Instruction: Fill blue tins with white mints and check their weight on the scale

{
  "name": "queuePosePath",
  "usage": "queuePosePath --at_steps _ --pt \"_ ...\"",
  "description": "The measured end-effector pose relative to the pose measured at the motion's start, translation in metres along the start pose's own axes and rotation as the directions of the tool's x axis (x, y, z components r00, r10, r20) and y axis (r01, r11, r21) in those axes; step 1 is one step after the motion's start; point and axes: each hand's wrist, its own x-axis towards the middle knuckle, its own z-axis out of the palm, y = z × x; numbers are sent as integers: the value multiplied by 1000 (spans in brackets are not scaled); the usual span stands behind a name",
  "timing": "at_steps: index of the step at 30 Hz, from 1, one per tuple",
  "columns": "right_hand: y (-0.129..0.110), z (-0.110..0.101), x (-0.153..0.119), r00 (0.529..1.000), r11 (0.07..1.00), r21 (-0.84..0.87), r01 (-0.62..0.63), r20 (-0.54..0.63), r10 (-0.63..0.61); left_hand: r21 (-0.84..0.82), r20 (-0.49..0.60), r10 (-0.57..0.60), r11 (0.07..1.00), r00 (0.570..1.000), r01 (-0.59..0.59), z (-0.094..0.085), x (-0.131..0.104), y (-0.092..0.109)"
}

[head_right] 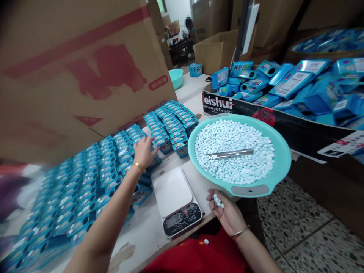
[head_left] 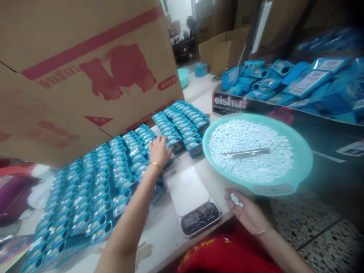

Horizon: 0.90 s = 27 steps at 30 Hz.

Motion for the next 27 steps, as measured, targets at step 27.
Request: queuePosePath --at_steps 27 --pt "-13 1 -13 996 996 26 -89 24 88 -161 260 349 935 901 -316 -76 -110 59"
